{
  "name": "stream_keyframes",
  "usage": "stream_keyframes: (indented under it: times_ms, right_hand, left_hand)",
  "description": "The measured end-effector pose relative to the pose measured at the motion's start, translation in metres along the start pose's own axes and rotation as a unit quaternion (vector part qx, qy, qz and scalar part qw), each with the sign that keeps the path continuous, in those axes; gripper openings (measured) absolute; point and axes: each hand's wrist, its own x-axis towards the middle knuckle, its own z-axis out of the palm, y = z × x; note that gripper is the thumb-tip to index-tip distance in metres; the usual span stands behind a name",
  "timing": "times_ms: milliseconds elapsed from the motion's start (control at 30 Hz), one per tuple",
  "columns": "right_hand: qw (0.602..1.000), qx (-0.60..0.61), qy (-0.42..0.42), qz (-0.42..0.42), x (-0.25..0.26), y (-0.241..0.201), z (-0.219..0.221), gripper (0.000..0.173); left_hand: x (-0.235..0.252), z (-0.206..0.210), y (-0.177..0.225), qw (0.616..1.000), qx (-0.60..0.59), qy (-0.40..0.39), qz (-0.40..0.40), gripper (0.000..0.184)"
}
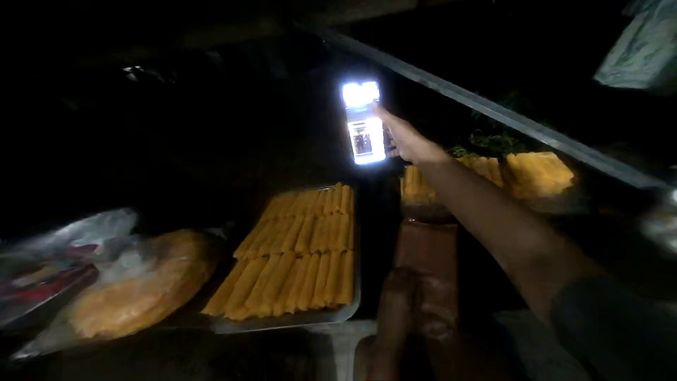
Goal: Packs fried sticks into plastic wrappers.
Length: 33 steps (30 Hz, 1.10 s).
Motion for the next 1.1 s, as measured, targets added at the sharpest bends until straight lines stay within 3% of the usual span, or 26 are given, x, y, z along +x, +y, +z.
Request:
stream_keyframes:
  times_ms: [267,467,633,800,900,967,1033,1100]
  right_hand:
    - [0.999,-0.005,-0.043,0.000,0.000,0.012,-0.020,0.076]
    - [0.998,-0.039,-0.051,-0.004,-0.002,0.018,-0.022,0.050]
    - [0.995,-0.095,-0.018,-0.013,-0.016,0.025,-0.016,0.051]
    - [0.976,-0.187,0.020,-0.108,-0.085,0.074,-0.025,0.049]
    - [0.951,-0.257,-0.091,-0.148,-0.153,0.137,-0.039,0.038]
    - [0.929,-0.297,-0.158,-0.152,-0.200,0.171,-0.040,0.046]
    - [0.899,-0.360,-0.154,-0.198,-0.231,0.201,-0.039,0.061]
    - [0.873,-0.406,-0.118,-0.243,-0.244,0.216,-0.038,0.055]
  left_hand:
    - [0.000,0.001,-0.001,1.000,-0.006,0.002,-0.001,0.019]
    - [0.001,0.000,0.000,1.000,0.001,-0.005,-0.007,0.020]
    - [0.000,-0.001,-0.001,1.000,-0.005,-0.010,-0.011,0.021]
    - [0.001,-0.009,0.005,0.999,-0.032,-0.023,-0.038,0.024]
    - [0.001,-0.016,0.008,0.990,-0.074,-0.045,-0.109,0.033]
    - [0.000,-0.015,0.007,0.986,-0.109,-0.020,-0.123,0.036]
    - [-0.001,-0.013,0.003,0.986,-0.128,0.009,-0.107,0.033]
    - [-0.003,-0.011,0.001,0.987,-0.130,0.041,-0.084,0.030]
